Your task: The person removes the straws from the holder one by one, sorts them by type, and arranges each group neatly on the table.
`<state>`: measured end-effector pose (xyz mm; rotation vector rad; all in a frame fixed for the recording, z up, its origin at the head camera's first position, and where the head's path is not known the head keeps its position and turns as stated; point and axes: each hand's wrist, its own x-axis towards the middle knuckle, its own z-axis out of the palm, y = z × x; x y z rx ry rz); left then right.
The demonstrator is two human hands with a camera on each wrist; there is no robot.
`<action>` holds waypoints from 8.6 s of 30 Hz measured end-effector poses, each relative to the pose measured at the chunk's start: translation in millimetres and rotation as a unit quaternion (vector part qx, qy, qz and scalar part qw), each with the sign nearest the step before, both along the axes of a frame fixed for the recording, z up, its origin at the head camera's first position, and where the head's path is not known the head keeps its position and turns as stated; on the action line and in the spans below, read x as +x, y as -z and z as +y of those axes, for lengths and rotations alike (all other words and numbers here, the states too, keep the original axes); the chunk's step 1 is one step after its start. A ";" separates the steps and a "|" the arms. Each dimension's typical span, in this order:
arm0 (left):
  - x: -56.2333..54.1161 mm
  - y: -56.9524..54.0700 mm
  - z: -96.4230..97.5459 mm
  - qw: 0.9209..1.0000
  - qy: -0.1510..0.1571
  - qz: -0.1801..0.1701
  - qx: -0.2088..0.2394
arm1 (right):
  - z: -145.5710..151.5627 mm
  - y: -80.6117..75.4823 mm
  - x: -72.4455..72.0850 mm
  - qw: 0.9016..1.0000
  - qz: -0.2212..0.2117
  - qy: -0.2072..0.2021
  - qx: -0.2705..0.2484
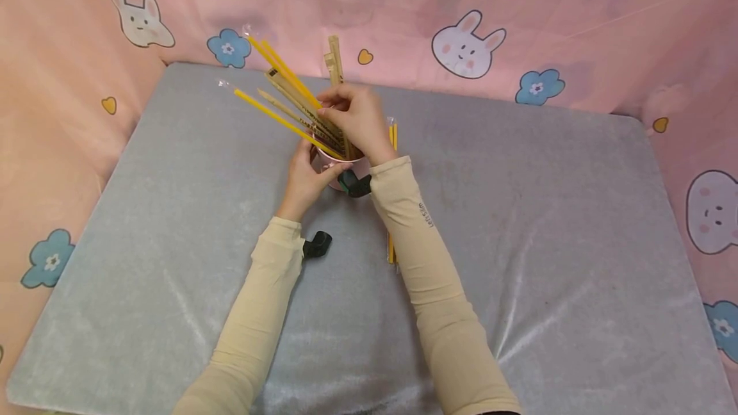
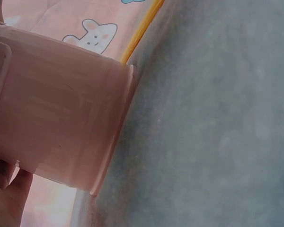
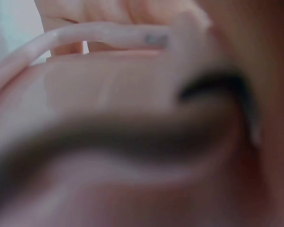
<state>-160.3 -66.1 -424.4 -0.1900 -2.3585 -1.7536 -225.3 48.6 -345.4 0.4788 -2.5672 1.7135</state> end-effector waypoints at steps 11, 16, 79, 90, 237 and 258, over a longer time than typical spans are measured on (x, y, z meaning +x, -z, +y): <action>-0.3 1.4 -0.9 1.000 0.008 0.001 0.008 | -0.4 -1.9 1.6 0.993 0.035 -0.016 0.113; 0.3 1.2 -1.1 1.000 0.009 0.002 0.008 | 2.1 -0.8 4.6 0.996 0.028 -0.023 0.085; -0.3 2.9 0.1 0.997 0.013 0.014 0.073 | 111.1 -21.0 67.2 0.885 0.111 0.127 -0.434; -1.5 2.7 -0.1 0.998 0.008 0.018 0.068 | 119.4 -28.5 74.6 0.855 0.087 0.133 -0.494; -3.2 5.8 1.7 0.998 0.007 0.029 0.055 | 135.2 87.6 45.4 0.950 -0.313 0.007 -0.016; -2.6 6.9 0.3 0.999 0.000 0.008 0.042 | 136.5 88.2 45.2 0.958 -0.282 -0.002 -0.054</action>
